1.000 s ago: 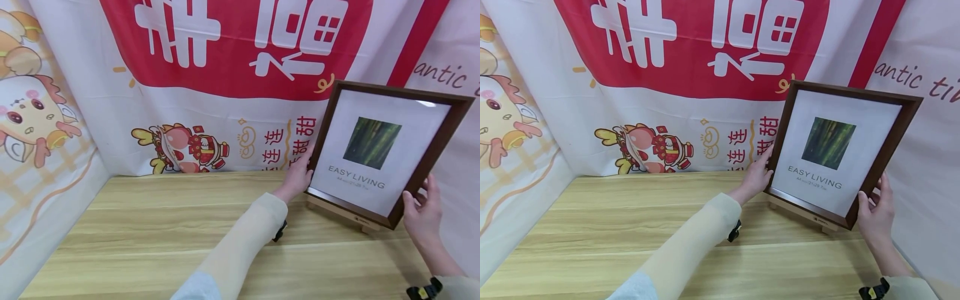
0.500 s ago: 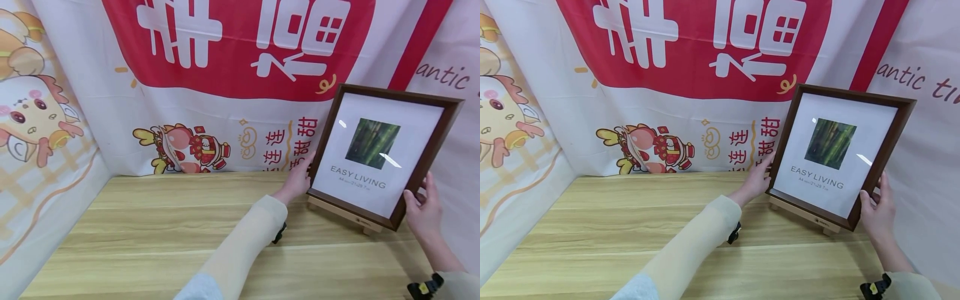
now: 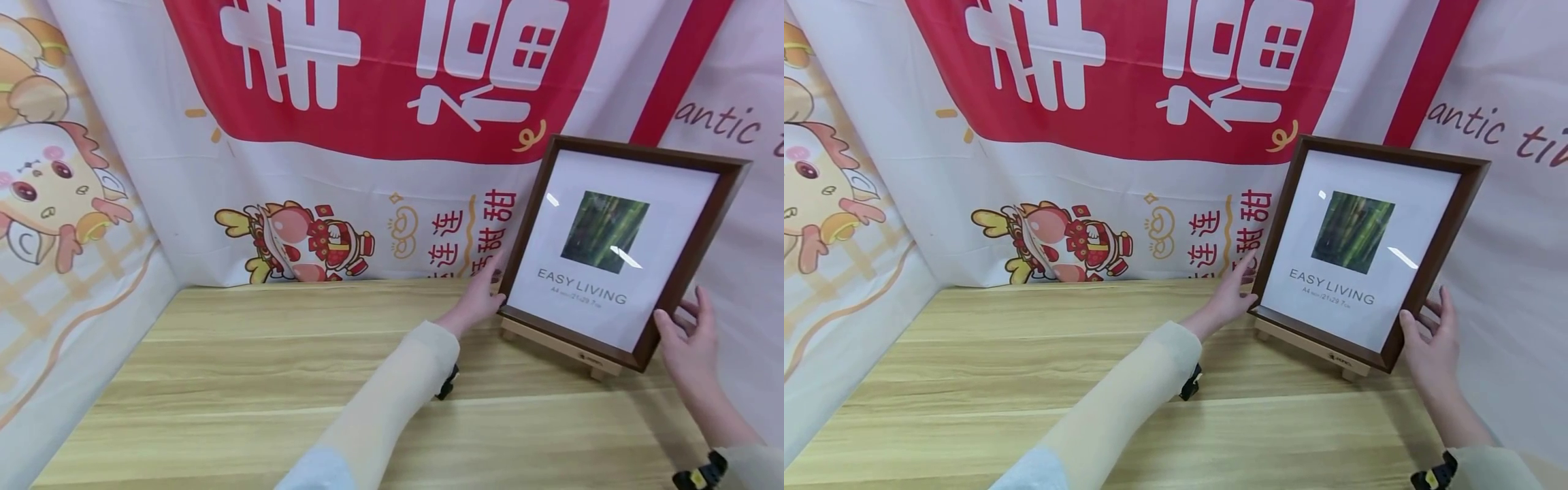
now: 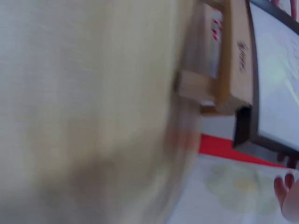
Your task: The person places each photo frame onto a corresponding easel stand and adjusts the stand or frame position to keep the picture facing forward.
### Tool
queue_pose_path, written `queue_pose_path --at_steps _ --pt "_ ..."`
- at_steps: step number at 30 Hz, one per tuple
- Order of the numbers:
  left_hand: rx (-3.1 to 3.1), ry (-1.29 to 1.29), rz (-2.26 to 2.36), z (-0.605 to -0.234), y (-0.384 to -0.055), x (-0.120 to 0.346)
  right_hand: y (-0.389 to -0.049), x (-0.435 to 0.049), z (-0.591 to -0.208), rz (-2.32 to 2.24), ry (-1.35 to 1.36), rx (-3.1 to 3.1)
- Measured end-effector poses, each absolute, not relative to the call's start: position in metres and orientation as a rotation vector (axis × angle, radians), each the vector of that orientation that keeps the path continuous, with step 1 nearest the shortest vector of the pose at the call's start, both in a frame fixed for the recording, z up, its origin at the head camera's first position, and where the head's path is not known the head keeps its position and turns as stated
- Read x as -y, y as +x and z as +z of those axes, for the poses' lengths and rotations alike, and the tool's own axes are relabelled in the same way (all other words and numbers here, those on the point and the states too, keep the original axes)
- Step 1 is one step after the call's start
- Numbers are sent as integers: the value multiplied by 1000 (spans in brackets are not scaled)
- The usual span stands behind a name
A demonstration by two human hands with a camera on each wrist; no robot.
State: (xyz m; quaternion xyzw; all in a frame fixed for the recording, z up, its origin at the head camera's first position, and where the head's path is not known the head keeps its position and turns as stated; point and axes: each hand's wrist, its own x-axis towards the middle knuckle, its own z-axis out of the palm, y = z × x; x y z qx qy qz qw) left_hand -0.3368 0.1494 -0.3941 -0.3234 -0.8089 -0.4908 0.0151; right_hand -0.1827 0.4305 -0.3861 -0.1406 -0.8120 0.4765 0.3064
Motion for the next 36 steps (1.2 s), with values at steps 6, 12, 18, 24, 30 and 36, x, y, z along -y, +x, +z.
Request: queue_pose_path --at_steps 6,12,18,24,30,36 --pt "2566 -926 -1678 -421 -331 -144 -159 -414 -409 1413 -505 2174" --pt "2614 -841 -1742 -439 -321 -152 -149 -395 -435 1494 -493 2282" --pt "2574 -763 -1757 -446 -314 -160 -152 -381 -445 1564 -475 2190" --pt "2537 -749 -1757 -443 -312 -163 -157 -373 -445 1521 -584 2154" --pt "2557 -752 -1719 -444 -313 -163 -161 -371 -446 1486 -652 2164" --pt "2581 -744 -1717 -444 -314 -161 -164 -370 -446 1565 -637 2111"
